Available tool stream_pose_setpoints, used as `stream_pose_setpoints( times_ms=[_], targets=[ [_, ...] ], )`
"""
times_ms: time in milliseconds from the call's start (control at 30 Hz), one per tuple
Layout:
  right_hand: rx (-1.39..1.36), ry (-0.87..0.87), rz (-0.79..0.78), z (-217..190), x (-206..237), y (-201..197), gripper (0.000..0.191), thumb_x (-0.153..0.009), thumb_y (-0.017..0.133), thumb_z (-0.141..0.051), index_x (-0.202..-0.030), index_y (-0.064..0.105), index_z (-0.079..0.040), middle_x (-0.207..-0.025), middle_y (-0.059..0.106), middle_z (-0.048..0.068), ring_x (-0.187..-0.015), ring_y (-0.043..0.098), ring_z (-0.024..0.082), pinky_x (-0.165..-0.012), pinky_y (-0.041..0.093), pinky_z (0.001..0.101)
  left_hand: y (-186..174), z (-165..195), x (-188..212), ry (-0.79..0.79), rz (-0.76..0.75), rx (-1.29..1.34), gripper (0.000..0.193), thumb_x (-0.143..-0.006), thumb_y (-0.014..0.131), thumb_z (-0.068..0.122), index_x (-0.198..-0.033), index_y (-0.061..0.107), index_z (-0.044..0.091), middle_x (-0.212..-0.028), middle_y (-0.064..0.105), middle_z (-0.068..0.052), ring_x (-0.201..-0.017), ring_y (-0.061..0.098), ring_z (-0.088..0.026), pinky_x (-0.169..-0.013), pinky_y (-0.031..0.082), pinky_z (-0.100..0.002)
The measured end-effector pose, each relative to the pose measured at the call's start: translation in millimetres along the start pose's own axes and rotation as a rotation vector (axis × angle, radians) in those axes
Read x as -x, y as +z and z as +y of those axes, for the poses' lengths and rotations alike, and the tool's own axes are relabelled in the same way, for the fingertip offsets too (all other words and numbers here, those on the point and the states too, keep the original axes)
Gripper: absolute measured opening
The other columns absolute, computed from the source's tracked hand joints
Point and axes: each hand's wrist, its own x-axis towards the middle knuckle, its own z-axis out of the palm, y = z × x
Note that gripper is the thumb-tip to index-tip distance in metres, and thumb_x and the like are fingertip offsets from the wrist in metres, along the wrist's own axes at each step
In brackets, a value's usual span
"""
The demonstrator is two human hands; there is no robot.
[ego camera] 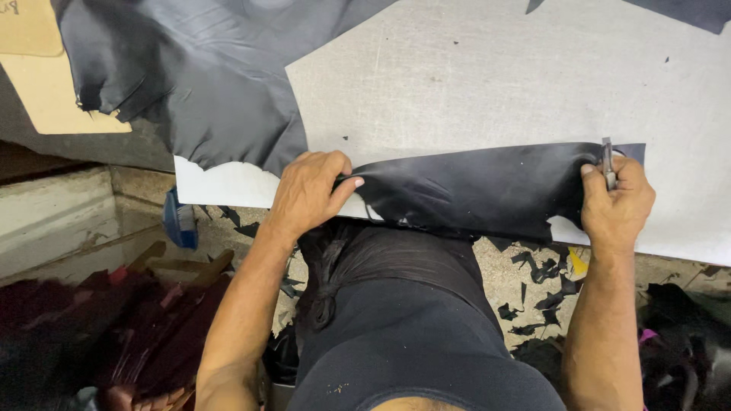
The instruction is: The person uses a utility knife to cut black leather pieces by tracing around cardboard templates placed on the material. They repeatedly position templates, cut along the edges, remove the cut pieces, and reposition the leather sheet to continue cutting additional shapes.
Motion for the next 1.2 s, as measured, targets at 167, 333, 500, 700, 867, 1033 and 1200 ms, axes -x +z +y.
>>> stream_pose_setpoints(
  times_ms=[167, 333, 500, 700, 867, 1033, 1200],
  targets=[
    [-0.081, -0.211, 0.162, -0.8, -45.3, 18.2, 0.01, -0.101, 0.067, -0.001, -0.098, 0.058, 0.002, -0.083, 0.062, 0.008, -0.072, 0.051, 0.014, -0.067, 0.044, 0.029, 0.8, -13.1, -42.7, 0.125, 0.225, -0.137, 0.025, -0.091, 0.08, 0.024, -0.097, 0.063, 0.007, -0.09, 0.065, -0.008, -0.085, 0.062, -0.028, -0.077, 0.047, -0.043],
    [0.201, -0.513, 0.231, -22.0, -76.7, 21.1, 0.009, -0.1, 0.067, 0.001, -0.104, 0.059, 0.0, -0.107, 0.069, 0.015, -0.088, 0.065, 0.028, -0.081, 0.054, 0.0373, 9.0, -13.3, -82.2, 0.069, 0.243, -0.345, 0.022, -0.092, 0.08, 0.021, -0.101, 0.064, 0.009, -0.1, 0.063, -0.011, -0.097, 0.058, -0.032, -0.084, 0.046, -0.048],
    [0.211, -0.481, 0.152, -25.1, -77.0, 12.8, 0.009, -0.104, 0.071, 0.001, -0.109, 0.064, -0.002, -0.105, 0.068, 0.015, -0.088, 0.068, 0.033, -0.082, 0.054, 0.0432, 58.4, 30.2, -76.0, 0.168, 0.233, -0.36, 0.047, -0.094, 0.074, 0.031, -0.127, 0.06, 0.001, -0.141, 0.052, -0.024, -0.136, 0.046, -0.039, -0.115, 0.035, -0.054],
    [0.205, -0.557, 0.17, -15.6, -93.9, 4.1, 0.011, -0.1, 0.071, 0.002, -0.106, 0.065, -0.004, -0.102, 0.067, 0.015, -0.087, 0.068, 0.034, -0.079, 0.054, 0.0429, 89.4, 59.3, -72.0, 0.012, 0.022, -0.324, 0.089, -0.093, 0.063, 0.057, -0.156, 0.037, -0.001, -0.164, 0.023, -0.029, -0.155, 0.015, -0.041, -0.124, 0.012, -0.059],
    [0.003, -0.492, 0.17, -12.3, -99.4, 5.3, 0.013, -0.096, 0.074, -0.003, -0.107, 0.067, -0.002, -0.1, 0.07, 0.016, -0.082, 0.07, 0.03, -0.072, 0.056, 0.0401, 102.5, 86.3, -92.7, 0.049, -0.02, -0.385, 0.092, -0.09, 0.063, 0.059, -0.155, 0.038, 0.0, -0.164, 0.023, -0.03, -0.154, 0.016, -0.042, -0.123, 0.012, -0.06],
    [-0.208, -0.419, 0.17, -9.4, -105.6, -3.4, 0.018, -0.086, 0.071, -0.001, -0.104, 0.068, -0.002, -0.092, 0.069, 0.014, -0.078, 0.071, 0.025, -0.068, 0.059, 0.0323, 161.9, 163.1, -152.5, 0.292, -0.119, -0.345, 0.09, -0.087, 0.063, 0.06, -0.153, 0.041, 0.003, -0.162, 0.026, -0.028, -0.152, 0.019, -0.041, -0.121, 0.013, -0.059],
    [-0.366, -0.312, 0.244, -11.0, -109.7, -15.1, 0.017, -0.084, 0.073, -0.002, -0.101, 0.069, -0.002, -0.089, 0.072, 0.01, -0.067, 0.067, 0.017, -0.059, 0.053, 0.0293, 197.9, 216.2, -189.6, 0.476, -0.149, -0.34, 0.087, -0.089, 0.061, 0.061, -0.151, 0.041, 0.001, -0.16, 0.03, -0.026, -0.152, 0.021, -0.038, -0.121, 0.015, -0.058]
  ],
)
